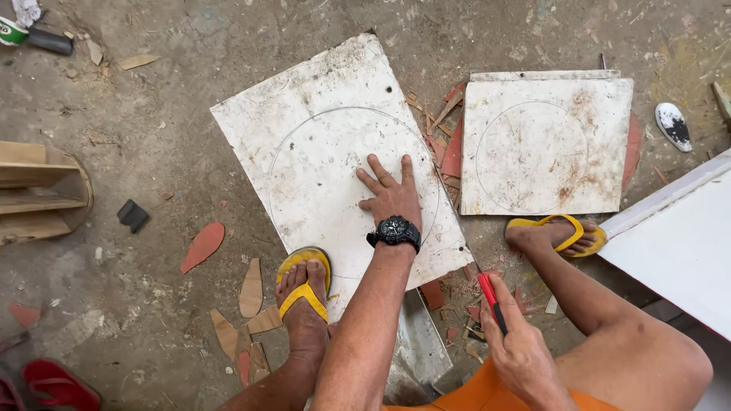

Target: Sawing a circular shape out of a board using a hand saw

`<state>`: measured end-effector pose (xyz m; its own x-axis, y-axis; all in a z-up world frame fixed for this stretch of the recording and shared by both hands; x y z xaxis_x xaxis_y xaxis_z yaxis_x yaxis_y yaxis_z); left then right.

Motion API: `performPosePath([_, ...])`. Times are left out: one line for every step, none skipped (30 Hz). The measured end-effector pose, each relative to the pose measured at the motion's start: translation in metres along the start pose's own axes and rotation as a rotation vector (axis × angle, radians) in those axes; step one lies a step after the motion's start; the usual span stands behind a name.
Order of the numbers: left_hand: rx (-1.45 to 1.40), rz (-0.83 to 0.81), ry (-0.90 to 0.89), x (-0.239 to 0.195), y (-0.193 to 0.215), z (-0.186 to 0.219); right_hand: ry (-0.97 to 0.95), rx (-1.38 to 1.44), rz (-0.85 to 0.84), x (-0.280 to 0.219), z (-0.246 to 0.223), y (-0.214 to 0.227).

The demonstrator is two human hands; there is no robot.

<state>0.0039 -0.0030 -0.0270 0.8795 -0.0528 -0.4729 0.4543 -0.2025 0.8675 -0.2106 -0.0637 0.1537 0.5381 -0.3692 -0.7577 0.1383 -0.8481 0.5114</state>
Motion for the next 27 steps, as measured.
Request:
performPosePath([-0.003,-0.001,0.005,-0.002,-0.001,0.001,0.003,-0.004,-0.002,0.006,-0.009,0.003])
performPosePath([-0.004,-0.015,-0.002,-0.001,0.0,0.001,0.004,-0.002,-0.029,0.015,-0.02,0.005])
performPosePath([-0.006,-0.03,-0.009,0.0,0.002,0.001,0.006,0.001,-0.056,0.023,-0.031,0.008])
performPosePath([-0.001,-0.029,-0.007,-0.001,0.002,0.001,0.008,0.004,-0.059,0.046,-0.035,0.002])
performPosePath([0.016,-0.027,0.001,-0.003,0.002,0.0,0.161,-0.003,-0.008,0.069,-0.04,-0.003])
performPosePath([0.03,-0.013,0.011,0.0,0.006,0.001,0.323,-0.006,0.054,0.094,-0.048,-0.006])
performPosePath([0.031,0.0,0.015,0.0,0.003,0.003,0.334,-0.001,0.059,0.118,-0.042,-0.01])
performPosePath([0.016,-0.002,0.012,0.0,0.001,0.004,0.429,0.016,0.09,0.142,-0.038,-0.014])
performPosePath([0.002,-0.003,0.009,0.001,-0.002,0.004,0.523,0.034,0.121,0.166,-0.036,-0.019])
performPosePath([-0.002,0.009,0.01,-0.001,0.0,0.003,0.533,0.034,0.13,0.161,-0.037,-0.018])
performPosePath([0.025,0.0,-0.001,-0.002,0.001,0.002,0.55,0.052,0.131,0.156,-0.039,-0.018])
performPosePath([0.046,-0.014,-0.006,-0.004,0.002,0.002,0.568,0.065,0.125,0.153,-0.041,-0.016])
performPosePath([0.038,-0.006,0.001,0.0,0.012,0.003,0.581,0.058,0.128,0.13,-0.057,-0.006])
performPosePath([0.012,-0.07,-0.015,-0.002,0.015,0.0,0.399,0.033,0.068,0.102,-0.067,0.0])
performPosePath([-0.014,-0.135,-0.032,-0.004,0.018,-0.001,0.216,0.008,0.011,0.075,-0.077,0.004])
performPosePath([-0.019,-0.139,-0.031,-0.003,0.015,-0.002,0.214,0.002,0.009,0.062,-0.058,0.0])
performPosePath([-0.013,-0.116,-0.031,-0.002,0.011,-0.001,0.186,0.024,0.012,0.05,-0.04,-0.004])
performPosePath([-0.007,-0.091,-0.03,-0.001,0.008,0.0,0.159,0.044,0.015,0.038,-0.02,-0.006])
performPosePath([-0.013,-0.094,-0.028,0.0,0.006,0.002,0.159,0.038,0.015,0.065,0.034,-0.019])
performPosePath([0.005,-0.062,-0.027,0.0,0.004,0.001,0.262,0.952,-0.214,0.076,0.084,-0.039])
performPosePath([0.023,-0.03,-0.026,0.0,0.001,0.002,0.329,1.865,-0.456,0.073,0.137,-0.06])
performPosePath([0.023,-0.032,-0.029,0.0,0.003,0.001,0.328,1.866,-0.452,0.074,0.081,-0.039])
performPosePath([0.018,-0.041,-0.031,0.0,0.005,0.001,0.204,0.921,-0.229,0.065,0.035,-0.022])
performPosePath([0.015,-0.052,-0.03,-0.002,0.007,0.0,0.062,-0.024,-0.019,0.04,-0.017,-0.006])
performPosePath([0.017,-0.055,-0.03,-0.003,0.006,0.0,0.06,-0.023,-0.022,0.058,-0.027,-0.007])
performPosePath([0.022,-0.033,-0.031,-0.003,0.006,-0.001,0.148,-0.005,0.004,0.076,-0.04,-0.01])
performPosePath([0.027,-0.012,-0.033,-0.004,0.007,-0.002,0.236,0.013,0.032,0.095,-0.052,-0.012])
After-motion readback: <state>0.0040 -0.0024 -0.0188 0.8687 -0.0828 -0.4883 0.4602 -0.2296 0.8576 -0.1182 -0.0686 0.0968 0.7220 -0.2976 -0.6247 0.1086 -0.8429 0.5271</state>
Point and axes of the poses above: each hand's wrist, its own x-axis towards the middle knuckle, its own y-axis out of the back of the hand, z = x × y, the point moved 1 cm from there along x, towards the middle knuckle, and after that the axes turned 12 degrees about y, right-handed, at the moved point
